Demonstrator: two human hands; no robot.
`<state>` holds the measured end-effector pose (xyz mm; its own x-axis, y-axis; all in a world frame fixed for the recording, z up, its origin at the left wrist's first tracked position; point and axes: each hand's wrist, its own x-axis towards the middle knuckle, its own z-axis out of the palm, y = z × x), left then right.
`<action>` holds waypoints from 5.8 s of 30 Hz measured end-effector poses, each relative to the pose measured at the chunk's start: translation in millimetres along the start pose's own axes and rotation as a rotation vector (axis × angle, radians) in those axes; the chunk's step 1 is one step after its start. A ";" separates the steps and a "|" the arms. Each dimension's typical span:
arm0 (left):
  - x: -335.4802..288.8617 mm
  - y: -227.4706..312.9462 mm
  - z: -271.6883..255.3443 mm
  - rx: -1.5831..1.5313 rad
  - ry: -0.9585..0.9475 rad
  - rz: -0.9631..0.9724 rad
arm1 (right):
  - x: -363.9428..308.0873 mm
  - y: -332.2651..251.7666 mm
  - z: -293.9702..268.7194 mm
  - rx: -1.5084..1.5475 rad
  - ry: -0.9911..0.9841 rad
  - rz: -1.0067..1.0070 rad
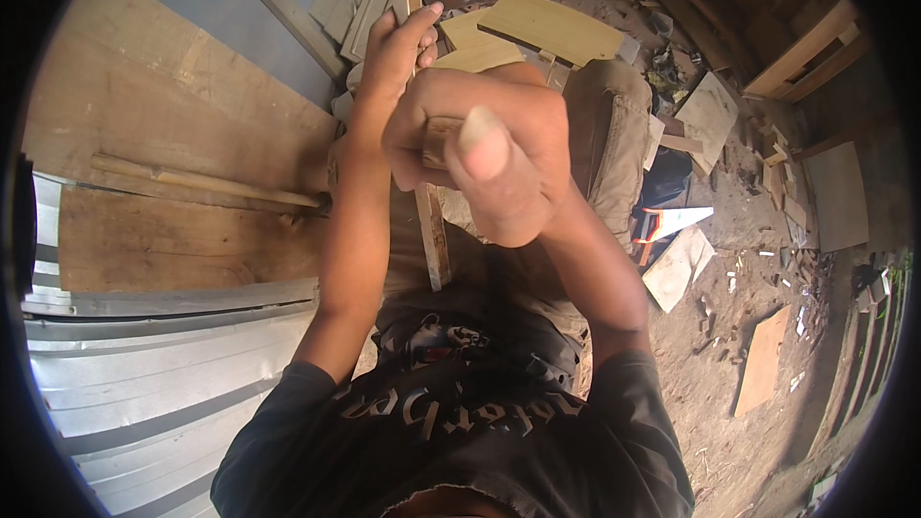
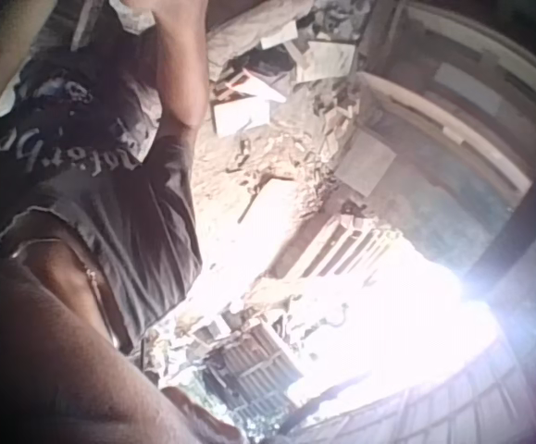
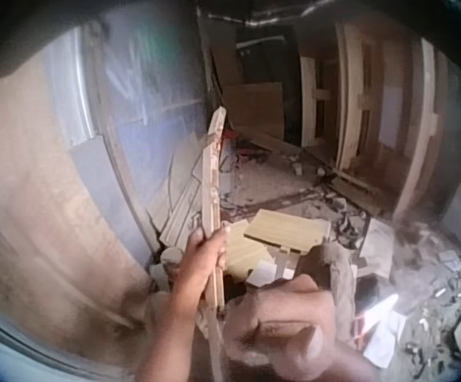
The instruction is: The person uses a hammer to repeatedly strike and break apart a long wooden plank while sitting on the floor. They then switch to a hand saw to cut the plank into smaller pieces.
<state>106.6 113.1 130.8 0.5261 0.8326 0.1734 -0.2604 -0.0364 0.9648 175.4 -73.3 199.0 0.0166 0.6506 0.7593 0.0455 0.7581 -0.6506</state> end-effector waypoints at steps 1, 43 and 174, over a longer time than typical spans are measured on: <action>3.0 -4.0 -3.0 0.012 -0.008 0.010 | 2.6 -0.4 0.2 -0.016 -0.014 -0.009; 0.8 -4.7 -21.5 -0.017 0.103 -0.033 | -8.8 1.8 6.2 0.215 0.061 -0.013; -6.8 5.4 -0.4 -0.010 -0.045 0.072 | 13.0 3.8 -55.5 0.430 0.053 -0.218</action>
<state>101.3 107.4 134.8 0.5418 0.8022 0.2509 -0.3066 -0.0893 0.9476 231.2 -64.5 207.4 0.1042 0.4799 0.8711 -0.3628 0.8339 -0.4160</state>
